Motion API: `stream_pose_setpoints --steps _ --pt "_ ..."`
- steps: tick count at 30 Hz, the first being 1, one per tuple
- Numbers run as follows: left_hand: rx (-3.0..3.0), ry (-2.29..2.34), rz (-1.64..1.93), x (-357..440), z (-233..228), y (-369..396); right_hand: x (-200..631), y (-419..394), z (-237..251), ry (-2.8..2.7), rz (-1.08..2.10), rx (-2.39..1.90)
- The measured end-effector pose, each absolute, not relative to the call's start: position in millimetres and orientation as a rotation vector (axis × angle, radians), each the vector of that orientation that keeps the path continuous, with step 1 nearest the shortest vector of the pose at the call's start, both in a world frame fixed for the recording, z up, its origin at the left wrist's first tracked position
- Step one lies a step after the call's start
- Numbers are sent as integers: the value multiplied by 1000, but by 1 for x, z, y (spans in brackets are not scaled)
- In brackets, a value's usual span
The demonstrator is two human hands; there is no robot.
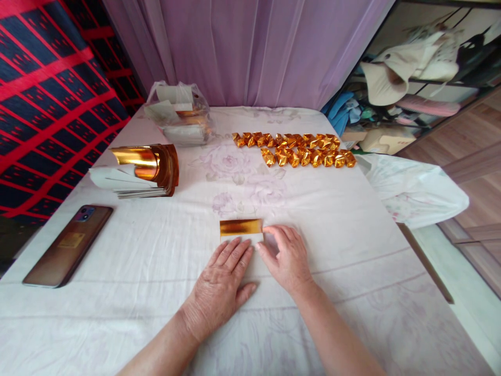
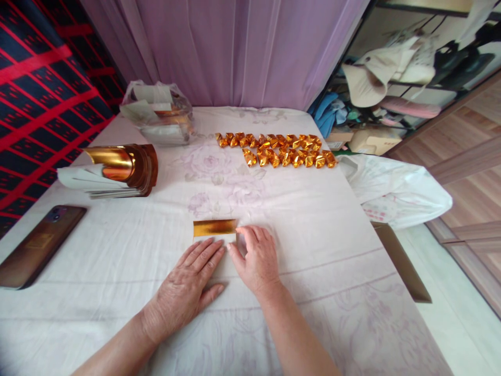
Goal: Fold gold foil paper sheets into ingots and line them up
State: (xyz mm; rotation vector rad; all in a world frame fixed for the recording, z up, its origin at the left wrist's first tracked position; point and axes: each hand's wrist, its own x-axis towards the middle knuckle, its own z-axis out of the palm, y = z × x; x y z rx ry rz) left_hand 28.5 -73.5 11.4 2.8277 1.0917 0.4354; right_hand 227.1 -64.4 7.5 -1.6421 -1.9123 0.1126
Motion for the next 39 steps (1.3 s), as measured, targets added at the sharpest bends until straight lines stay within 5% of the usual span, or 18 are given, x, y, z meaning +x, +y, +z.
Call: stream_pose_setpoints --steps 39 --pt "2819 1100 457 29 11 -75 228 -65 4 -1956 24 -1614"
